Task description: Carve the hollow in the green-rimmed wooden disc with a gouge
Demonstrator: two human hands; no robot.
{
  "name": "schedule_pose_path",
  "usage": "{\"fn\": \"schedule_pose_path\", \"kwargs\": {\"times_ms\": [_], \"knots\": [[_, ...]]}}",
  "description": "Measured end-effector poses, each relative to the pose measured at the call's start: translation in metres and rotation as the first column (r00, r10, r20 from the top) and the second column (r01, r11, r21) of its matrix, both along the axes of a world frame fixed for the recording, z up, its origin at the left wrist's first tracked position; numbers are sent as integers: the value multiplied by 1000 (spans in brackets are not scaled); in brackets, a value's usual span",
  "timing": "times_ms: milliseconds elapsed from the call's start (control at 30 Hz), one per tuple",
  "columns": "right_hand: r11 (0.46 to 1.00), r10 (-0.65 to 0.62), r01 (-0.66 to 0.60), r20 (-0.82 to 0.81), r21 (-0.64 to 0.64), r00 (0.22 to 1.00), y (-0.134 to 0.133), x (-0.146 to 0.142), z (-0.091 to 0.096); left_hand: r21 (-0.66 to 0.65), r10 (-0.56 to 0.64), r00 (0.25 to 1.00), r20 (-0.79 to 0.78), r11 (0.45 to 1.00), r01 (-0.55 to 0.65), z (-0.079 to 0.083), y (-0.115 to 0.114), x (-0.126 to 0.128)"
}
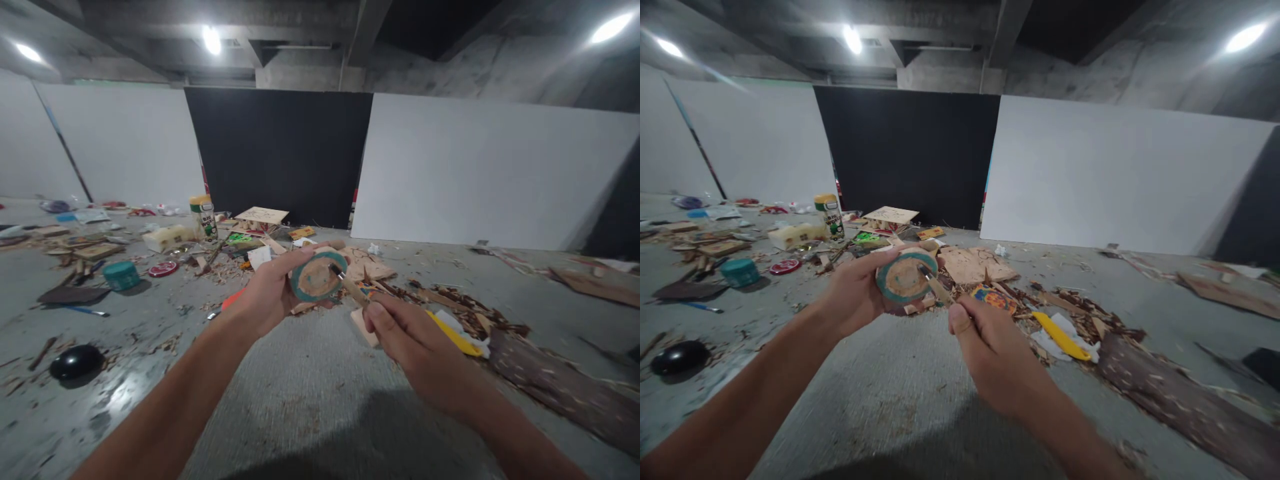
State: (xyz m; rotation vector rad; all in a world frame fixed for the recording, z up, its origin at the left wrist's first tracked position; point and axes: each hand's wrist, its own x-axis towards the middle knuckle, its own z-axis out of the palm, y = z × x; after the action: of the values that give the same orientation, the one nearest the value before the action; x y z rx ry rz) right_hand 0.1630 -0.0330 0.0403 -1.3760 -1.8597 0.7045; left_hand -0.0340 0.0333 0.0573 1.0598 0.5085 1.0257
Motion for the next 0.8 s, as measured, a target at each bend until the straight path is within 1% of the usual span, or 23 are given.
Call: {"fn": "schedule_pose_path", "kwargs": {"times_ms": [33,100,133,167,200,300,367,433,500,600,733,800], "knots": [[994,33,-44,-105,-100,994,1,0,-1,3,13,1000,-13,1000,-13,1,-1,0],[944,75,-172,-324,-281,943,3,0,-4,-1,40,999,-27,999,-41,3,-2,1],[920,80,-225,-407,-322,910,5,0,-6,-9,52,998,-32,999,-52,3,-3,1],[914,79,-247,-457,-321,886,6,0,-8,-15,64,997,-33,998,-65,3,-2,0],[925,75,-239,-474,-295,877,8,0,-10,-18,74,997,-35,997,-74,2,-1,0],[978,38,-116,-404,-172,914,11,0,-14,-6,105,993,-57,994,-105,-2,4,-1],[990,20,-65,-329,-125,944,12,0,-16,-7,125,988,-96,992,-126,-5,6,-1],[993,14,-45,-280,-107,960,12,-1,-15,-19,133,986,-105,991,-135,-5,7,0],[995,0,-24,-246,-95,969,11,-2,-13,-42,147,986,-83,988,-151,-2,6,1],[998,0,-13,-217,-61,976,8,-4,-8,-59,188,979,-82,979,-193,1,3,2],[999,10,-2,-170,47,985,1,-4,-4,-42,251,961,-116,966,-257,-1,5,2],[994,-16,29,-125,105,992,-1,-4,-5,-38,233,966,-115,970,-239,-4,6,2]]}}
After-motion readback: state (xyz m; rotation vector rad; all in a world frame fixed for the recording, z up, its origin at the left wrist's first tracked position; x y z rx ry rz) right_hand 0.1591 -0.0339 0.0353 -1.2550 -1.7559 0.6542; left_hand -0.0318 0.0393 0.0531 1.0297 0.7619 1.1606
